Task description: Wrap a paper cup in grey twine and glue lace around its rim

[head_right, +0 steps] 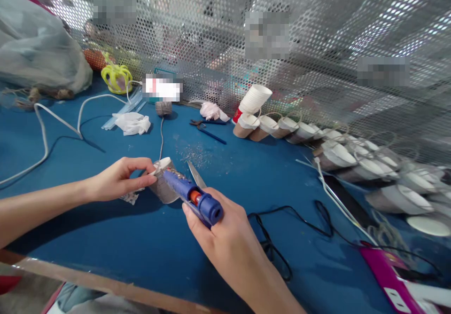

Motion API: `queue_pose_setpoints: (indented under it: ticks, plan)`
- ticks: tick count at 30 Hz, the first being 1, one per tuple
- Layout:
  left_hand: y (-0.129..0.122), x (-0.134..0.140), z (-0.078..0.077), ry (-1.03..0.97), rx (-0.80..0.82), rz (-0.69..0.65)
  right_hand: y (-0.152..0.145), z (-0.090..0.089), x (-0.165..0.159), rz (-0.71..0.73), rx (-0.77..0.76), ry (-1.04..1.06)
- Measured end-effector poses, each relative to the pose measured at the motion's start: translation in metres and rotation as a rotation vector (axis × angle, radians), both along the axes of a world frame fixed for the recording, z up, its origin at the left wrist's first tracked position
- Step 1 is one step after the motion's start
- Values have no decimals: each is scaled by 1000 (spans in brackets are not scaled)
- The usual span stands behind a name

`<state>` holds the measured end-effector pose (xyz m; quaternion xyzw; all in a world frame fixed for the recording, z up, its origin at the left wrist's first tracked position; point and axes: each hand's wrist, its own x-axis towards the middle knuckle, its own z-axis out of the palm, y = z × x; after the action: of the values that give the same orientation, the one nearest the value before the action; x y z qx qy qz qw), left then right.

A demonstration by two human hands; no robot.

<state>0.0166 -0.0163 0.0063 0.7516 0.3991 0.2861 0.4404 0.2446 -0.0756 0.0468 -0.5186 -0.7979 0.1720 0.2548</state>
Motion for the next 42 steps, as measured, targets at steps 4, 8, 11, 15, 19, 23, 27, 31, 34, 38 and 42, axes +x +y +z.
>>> queue_pose_setpoints:
  ticks: [4, 8, 11, 15, 19, 23, 27, 31, 34, 38, 42]
  plan:
    - [0, 1, 2, 2, -3, -2, 0, 1, -1, 39, 18, -17]
    - [0, 2, 4, 17, -16, 6, 1, -1, -1, 14, 36, -8]
    - [0, 2, 4, 19, -12, 1, 1, 0, -1, 14, 16, -28]
    - [1, 1, 2, 24, 19, 7, 1, 1, -2, 20, 2, -12]
    - [2, 2, 0, 5, 45, -2, 2, 1, -2, 19, 9, -11]
    - [1, 2, 0, -27, 7, -10, 3, 1, -3, 12, 10, -16]
    - [1, 2, 1, -33, 6, -22, 3, 2, -4, 15, 10, -3]
    - [1, 2, 1, -58, 30, -50, 3, 3, -4, 8, 8, 1]
    - [1, 0, 0, -85, 25, -83, 3, 3, -4, -33, -51, 34]
    - [1, -1, -1, -85, 2, -101, 2, 4, -4, -23, -98, 27]
    - [1, -2, -1, -69, 2, -99, 3, 7, -5, -57, -81, 26]
